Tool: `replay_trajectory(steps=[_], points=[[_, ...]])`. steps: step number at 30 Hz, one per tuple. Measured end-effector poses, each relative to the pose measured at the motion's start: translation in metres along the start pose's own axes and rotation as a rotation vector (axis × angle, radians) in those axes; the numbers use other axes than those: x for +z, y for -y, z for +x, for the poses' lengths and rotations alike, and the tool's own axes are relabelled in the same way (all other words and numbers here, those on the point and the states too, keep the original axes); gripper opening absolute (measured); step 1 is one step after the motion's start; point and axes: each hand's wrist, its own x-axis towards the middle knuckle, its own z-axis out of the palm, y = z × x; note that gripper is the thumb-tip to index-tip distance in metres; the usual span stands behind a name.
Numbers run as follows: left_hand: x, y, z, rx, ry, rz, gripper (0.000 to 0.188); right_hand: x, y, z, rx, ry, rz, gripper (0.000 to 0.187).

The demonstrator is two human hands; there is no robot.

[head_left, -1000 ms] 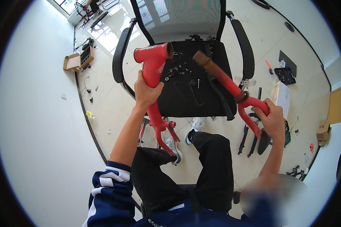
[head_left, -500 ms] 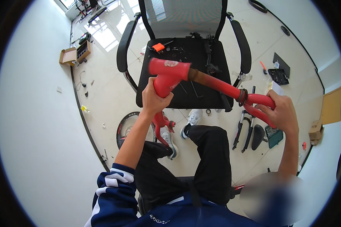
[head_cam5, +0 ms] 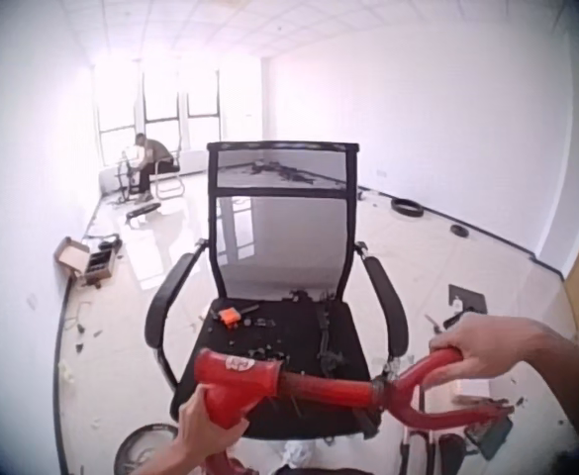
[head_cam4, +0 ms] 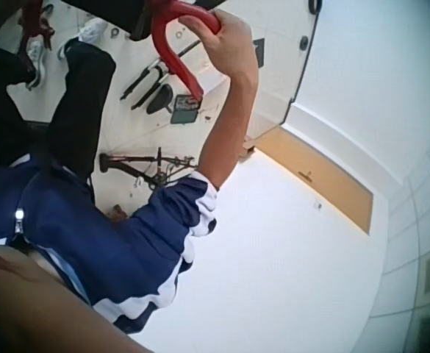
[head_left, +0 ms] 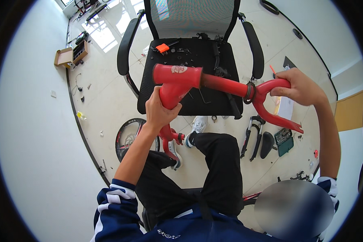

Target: The person assembles a red bicycle fork by inserting a black steerer tube, adding spacers and a top cap, and tightening the preload with an Allen key. The person also handles a bicycle wheel and disc rotor, placing them aside before focusing on the fork assembly.

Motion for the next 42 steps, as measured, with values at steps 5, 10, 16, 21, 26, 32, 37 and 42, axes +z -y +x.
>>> replay_trajectory(steps=[5,10,16,21,26,32,37,42], points=[[-0.004,0.002,-0.012,0.199,-0.031,-0.015,0.069,0.005,-0.013,0.013,0.448,0.523,0.571,0.041],[-0.007,0.01,-0.017,0.346,-0.037,-0.004,0.075,0.032,-0.017,-0.009,0.457,0.574,0.744,0.033],[-0.004,-0.013,-0.017,0.374,0.064,-0.122,0.067,0.063,0.025,0.0,0.287,0.472,0.642,0.024],[0.012,-0.005,-0.031,0.31,0.093,-0.084,0.059,0.059,0.039,0.015,0.358,0.446,0.621,0.041],[0.024,0.015,-0.049,0.255,0.138,-0.111,0.051,0.104,0.034,0.006,0.328,0.365,0.682,0.033],[0.031,0.037,-0.08,0.078,0.285,-0.143,0.055,0.178,0.038,-0.006,0.413,0.395,0.934,0.043],[0.049,0.046,-0.101,-0.092,0.219,-0.346,0.054,0.244,0.06,-0.013,0.496,0.353,1.2,0.051],[0.043,0.045,-0.101,-0.031,0.26,-0.255,0.057,0.266,0.072,-0.019,0.499,0.325,1.315,0.046]])
